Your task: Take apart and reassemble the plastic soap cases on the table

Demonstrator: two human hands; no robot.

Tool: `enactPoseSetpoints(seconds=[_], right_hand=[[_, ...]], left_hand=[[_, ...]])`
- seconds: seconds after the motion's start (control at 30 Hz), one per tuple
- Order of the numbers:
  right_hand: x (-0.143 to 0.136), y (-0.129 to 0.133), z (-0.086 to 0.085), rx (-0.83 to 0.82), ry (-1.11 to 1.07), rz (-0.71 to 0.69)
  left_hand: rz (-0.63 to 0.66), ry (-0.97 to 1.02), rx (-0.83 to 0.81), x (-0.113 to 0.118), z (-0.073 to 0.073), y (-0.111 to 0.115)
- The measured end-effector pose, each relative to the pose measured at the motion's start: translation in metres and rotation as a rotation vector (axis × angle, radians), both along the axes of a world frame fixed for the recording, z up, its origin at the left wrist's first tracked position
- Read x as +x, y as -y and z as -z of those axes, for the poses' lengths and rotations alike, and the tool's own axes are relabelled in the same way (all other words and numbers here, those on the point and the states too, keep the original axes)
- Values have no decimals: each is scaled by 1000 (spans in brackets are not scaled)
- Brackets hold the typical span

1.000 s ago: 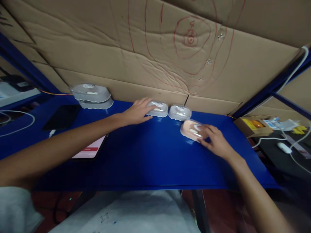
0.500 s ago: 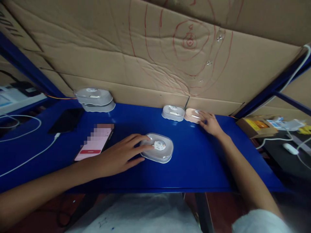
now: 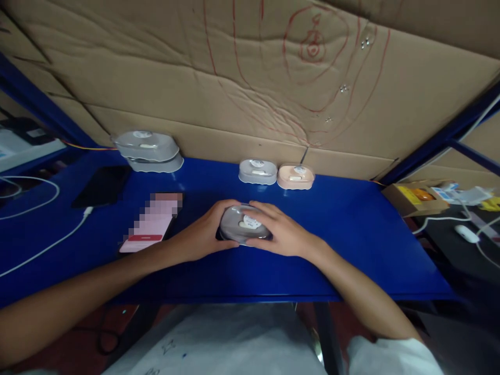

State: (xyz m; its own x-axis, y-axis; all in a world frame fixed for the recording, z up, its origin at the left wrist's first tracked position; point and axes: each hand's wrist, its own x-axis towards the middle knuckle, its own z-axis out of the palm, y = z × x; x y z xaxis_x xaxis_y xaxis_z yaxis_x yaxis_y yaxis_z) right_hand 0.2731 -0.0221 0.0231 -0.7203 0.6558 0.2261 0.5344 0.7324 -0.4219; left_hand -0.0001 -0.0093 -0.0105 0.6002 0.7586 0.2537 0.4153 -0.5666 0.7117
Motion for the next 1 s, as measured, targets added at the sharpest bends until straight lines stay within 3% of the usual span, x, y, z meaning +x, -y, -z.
enactPoseSetpoints(seconds=[0.27, 0.5, 0.6, 0.67, 0.8, 1.0], right_hand=[[28, -20, 13, 18, -177, 128], [41, -43, 30, 98, -122, 291], [42, -43, 29, 156, -58, 378], [37, -35, 22, 174, -42, 306], [17, -12, 10, 127, -33, 12], [2, -1, 9, 111, -65, 51]], left_hand=[[38, 8, -110, -2, 2, 4], [-15, -51, -120, 2, 0, 11], [-14, -11, -141, 3, -5, 11], [-19, 65, -159, 3, -8, 9], [-65, 160, -178, 3, -6, 4], [-3, 174, -199, 3, 4, 4]])
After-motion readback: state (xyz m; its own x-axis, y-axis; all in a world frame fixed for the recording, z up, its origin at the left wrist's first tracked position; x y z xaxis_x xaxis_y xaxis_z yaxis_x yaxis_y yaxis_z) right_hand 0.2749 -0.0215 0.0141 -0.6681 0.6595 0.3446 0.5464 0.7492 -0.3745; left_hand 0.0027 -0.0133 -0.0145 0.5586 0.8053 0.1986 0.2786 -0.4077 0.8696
